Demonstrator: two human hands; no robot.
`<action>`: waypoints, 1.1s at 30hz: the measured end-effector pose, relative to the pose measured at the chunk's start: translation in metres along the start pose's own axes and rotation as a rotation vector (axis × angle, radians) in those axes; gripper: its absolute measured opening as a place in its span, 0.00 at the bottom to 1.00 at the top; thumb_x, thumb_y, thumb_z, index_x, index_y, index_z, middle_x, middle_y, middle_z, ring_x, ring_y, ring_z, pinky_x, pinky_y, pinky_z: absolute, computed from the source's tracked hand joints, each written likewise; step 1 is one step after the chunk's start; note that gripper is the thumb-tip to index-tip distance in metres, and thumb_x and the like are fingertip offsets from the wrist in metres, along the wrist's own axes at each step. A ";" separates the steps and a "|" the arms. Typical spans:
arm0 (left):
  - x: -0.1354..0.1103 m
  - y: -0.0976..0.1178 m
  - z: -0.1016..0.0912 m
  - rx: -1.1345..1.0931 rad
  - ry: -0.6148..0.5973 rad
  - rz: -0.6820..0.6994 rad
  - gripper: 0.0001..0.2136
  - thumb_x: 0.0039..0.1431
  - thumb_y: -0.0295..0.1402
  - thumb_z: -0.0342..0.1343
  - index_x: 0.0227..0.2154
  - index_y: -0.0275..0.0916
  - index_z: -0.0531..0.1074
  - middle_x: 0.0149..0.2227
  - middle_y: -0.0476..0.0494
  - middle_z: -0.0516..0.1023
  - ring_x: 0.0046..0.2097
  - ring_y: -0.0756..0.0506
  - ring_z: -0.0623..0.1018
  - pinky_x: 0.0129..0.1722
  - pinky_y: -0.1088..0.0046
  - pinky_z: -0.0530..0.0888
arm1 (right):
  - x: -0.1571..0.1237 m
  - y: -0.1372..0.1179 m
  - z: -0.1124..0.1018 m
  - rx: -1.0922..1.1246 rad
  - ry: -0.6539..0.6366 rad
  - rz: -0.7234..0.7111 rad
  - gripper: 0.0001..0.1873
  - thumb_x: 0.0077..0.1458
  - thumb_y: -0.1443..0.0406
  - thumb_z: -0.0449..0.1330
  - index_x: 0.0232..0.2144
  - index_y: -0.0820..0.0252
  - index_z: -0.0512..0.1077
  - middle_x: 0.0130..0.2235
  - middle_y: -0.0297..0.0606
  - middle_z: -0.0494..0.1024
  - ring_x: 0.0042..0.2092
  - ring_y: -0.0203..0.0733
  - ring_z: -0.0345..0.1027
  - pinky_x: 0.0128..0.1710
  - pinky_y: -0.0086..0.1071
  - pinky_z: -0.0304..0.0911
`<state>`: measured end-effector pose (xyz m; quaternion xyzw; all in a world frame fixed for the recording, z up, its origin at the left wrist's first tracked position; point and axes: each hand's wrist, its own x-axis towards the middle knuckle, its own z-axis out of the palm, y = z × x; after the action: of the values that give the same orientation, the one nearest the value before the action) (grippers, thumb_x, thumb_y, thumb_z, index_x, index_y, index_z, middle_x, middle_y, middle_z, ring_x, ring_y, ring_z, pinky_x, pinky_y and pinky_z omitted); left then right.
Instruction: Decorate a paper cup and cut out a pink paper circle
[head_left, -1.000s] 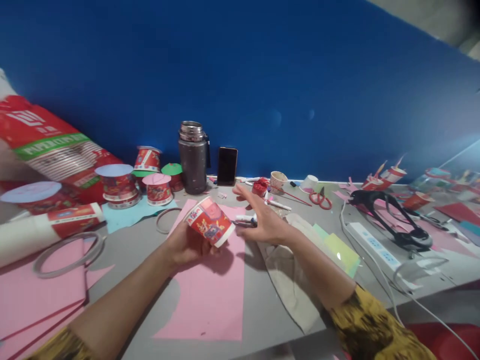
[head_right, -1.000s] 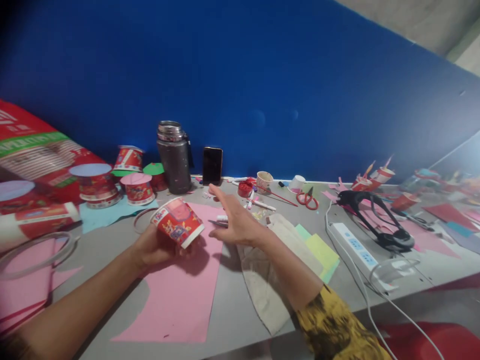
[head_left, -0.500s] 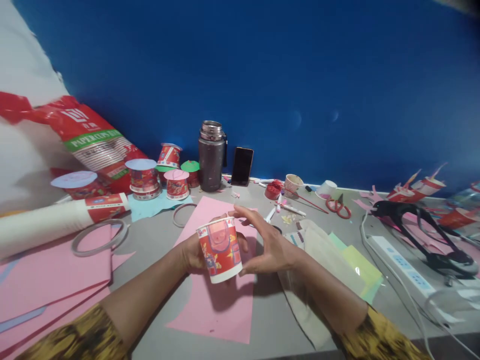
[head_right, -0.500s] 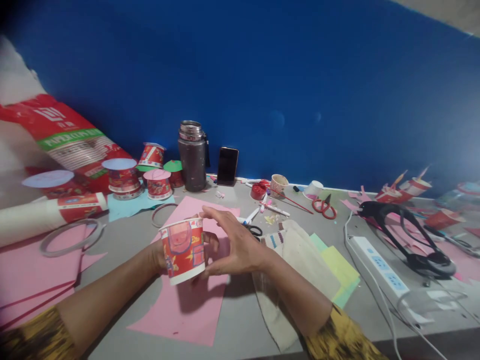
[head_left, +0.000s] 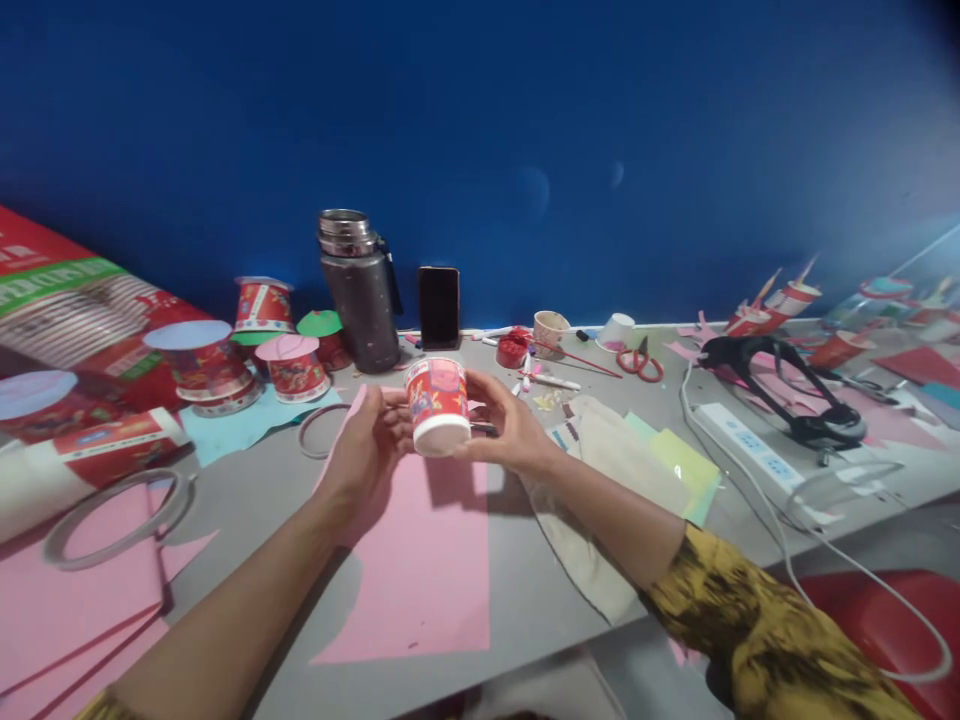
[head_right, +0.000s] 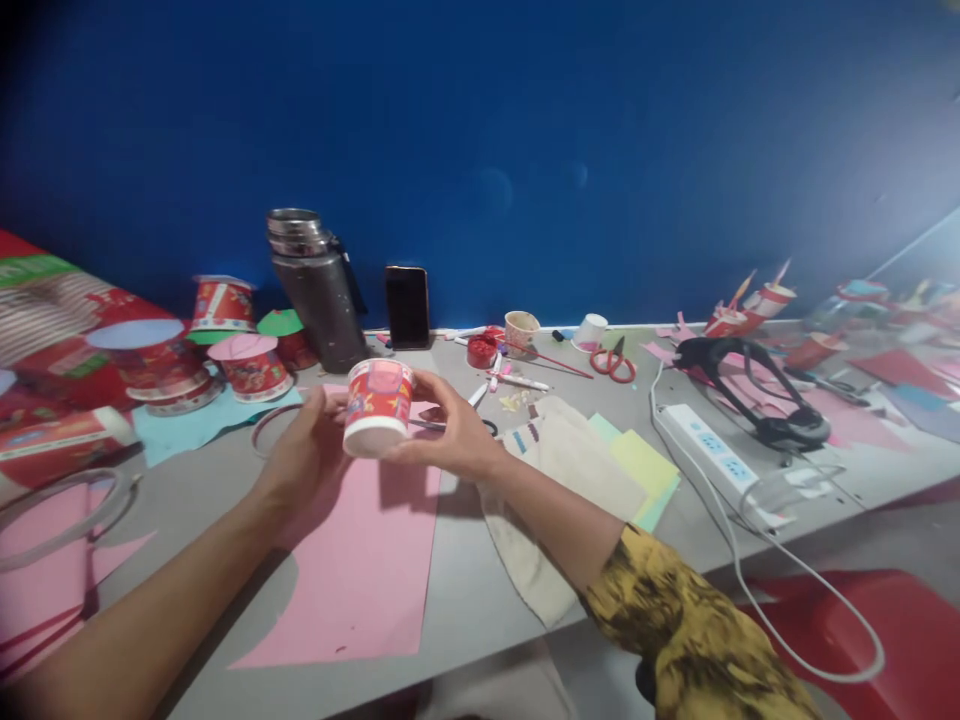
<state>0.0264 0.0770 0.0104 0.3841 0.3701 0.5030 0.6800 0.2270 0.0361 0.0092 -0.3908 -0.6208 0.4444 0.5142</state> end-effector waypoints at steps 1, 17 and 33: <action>0.001 -0.001 -0.002 0.095 0.021 0.109 0.20 0.58 0.49 0.65 0.45 0.41 0.74 0.41 0.42 0.77 0.41 0.41 0.79 0.34 0.69 0.77 | 0.002 0.002 0.000 0.036 0.045 0.027 0.50 0.42 0.55 0.79 0.65 0.49 0.65 0.65 0.45 0.73 0.67 0.56 0.65 0.62 0.51 0.66; -0.014 -0.010 -0.003 0.958 -0.001 0.948 0.42 0.51 0.44 0.72 0.66 0.45 0.59 0.63 0.31 0.64 0.65 0.28 0.65 0.62 0.45 0.68 | -0.001 -0.001 0.013 0.694 0.120 0.544 0.29 0.57 0.42 0.67 0.45 0.59 0.79 0.46 0.48 0.84 0.45 0.48 0.79 0.40 0.38 0.76; -0.020 -0.001 0.015 0.114 -0.123 -0.022 0.27 0.46 0.40 0.75 0.49 0.39 0.77 0.49 0.38 0.80 0.50 0.38 0.80 0.44 0.63 0.77 | -0.005 0.012 0.023 0.373 0.243 0.342 0.49 0.41 0.51 0.80 0.62 0.53 0.67 0.50 0.41 0.83 0.54 0.49 0.77 0.58 0.45 0.69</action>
<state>0.0358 0.0556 0.0182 0.4482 0.3598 0.4490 0.6842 0.2059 0.0317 -0.0051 -0.4389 -0.3870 0.5813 0.5654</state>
